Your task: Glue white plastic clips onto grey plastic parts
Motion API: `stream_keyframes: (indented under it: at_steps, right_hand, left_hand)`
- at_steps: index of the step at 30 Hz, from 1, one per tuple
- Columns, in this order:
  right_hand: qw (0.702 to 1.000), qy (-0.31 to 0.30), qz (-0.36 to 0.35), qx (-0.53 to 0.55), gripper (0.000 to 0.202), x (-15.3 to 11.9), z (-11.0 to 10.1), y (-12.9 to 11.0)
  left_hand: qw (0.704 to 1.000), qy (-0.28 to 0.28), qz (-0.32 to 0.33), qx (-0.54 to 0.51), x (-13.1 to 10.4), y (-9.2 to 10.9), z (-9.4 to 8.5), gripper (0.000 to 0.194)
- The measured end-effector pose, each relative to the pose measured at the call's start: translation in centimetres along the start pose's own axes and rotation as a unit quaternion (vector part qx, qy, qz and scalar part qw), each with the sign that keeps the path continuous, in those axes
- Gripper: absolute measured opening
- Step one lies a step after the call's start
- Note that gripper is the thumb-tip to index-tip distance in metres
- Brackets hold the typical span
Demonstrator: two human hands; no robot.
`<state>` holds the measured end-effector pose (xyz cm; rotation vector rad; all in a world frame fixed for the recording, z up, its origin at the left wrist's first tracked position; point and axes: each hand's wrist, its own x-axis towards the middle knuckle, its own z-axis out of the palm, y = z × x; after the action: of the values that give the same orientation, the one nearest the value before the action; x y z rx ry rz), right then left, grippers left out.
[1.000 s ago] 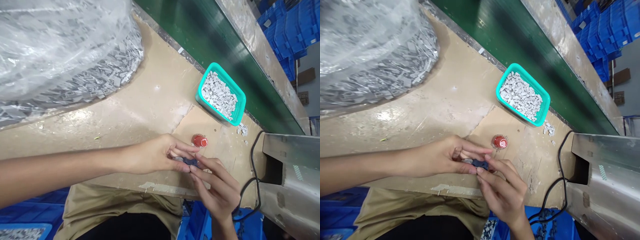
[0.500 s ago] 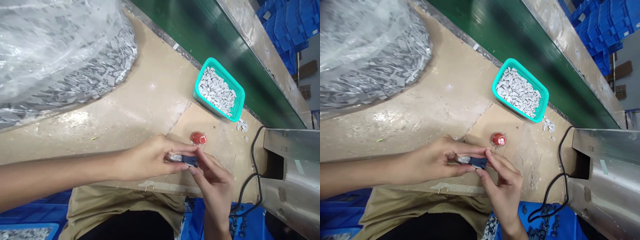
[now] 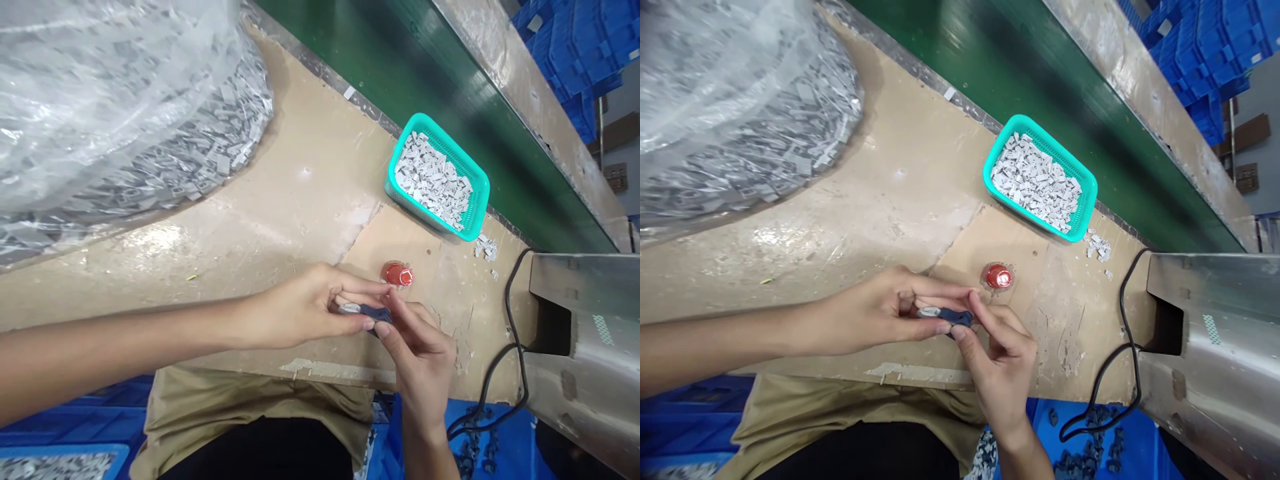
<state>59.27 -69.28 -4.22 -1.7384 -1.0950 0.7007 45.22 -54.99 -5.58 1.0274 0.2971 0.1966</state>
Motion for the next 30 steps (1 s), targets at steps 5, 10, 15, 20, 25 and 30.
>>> stream_keyframes:
  at_steps: [5, 10, 15, 20, 25, 30]
  right_hand:
    - [0.998, 0.01, 0.02, 0.058, 0.038, 0.2, 0.4, 0.4]
    - [0.991, -0.004, 0.054, 0.122, 0.027, 0.6, 0.5, 0.5]
    - [0.981, 0.059, 0.063, 0.174, 0.022, 0.7, 1.3, -0.2]
    - [0.971, 0.085, 0.072, 0.21, 0.017, 0.4, 2.2, -0.8]
    - [0.97, 0.086, 0.064, 0.219, 0.017, 0.1, 2.2, -1.0]
    - [0.981, 0.057, 0.077, 0.167, 0.036, -0.4, 1.9, -1.3]
  left_hand:
    - [0.998, -0.001, -0.041, -0.05, 0.3, -0.1, -0.3, 0.038]
    - [0.993, -0.033, -0.039, -0.109, 0.6, -0.1, -1.3, 0.044]
    - [0.992, -0.006, -0.02, -0.127, 0.7, 0.0, -1.3, 0.037]
    - [0.997, 0.035, -0.009, -0.07, 0.8, -0.1, -1.4, 0.023]
    - [0.996, 0.039, 0.007, -0.083, 0.6, 0.0, -1.0, 0.025]
    - [0.995, 0.048, 0.054, -0.071, 0.3, 0.5, -0.2, 0.024]
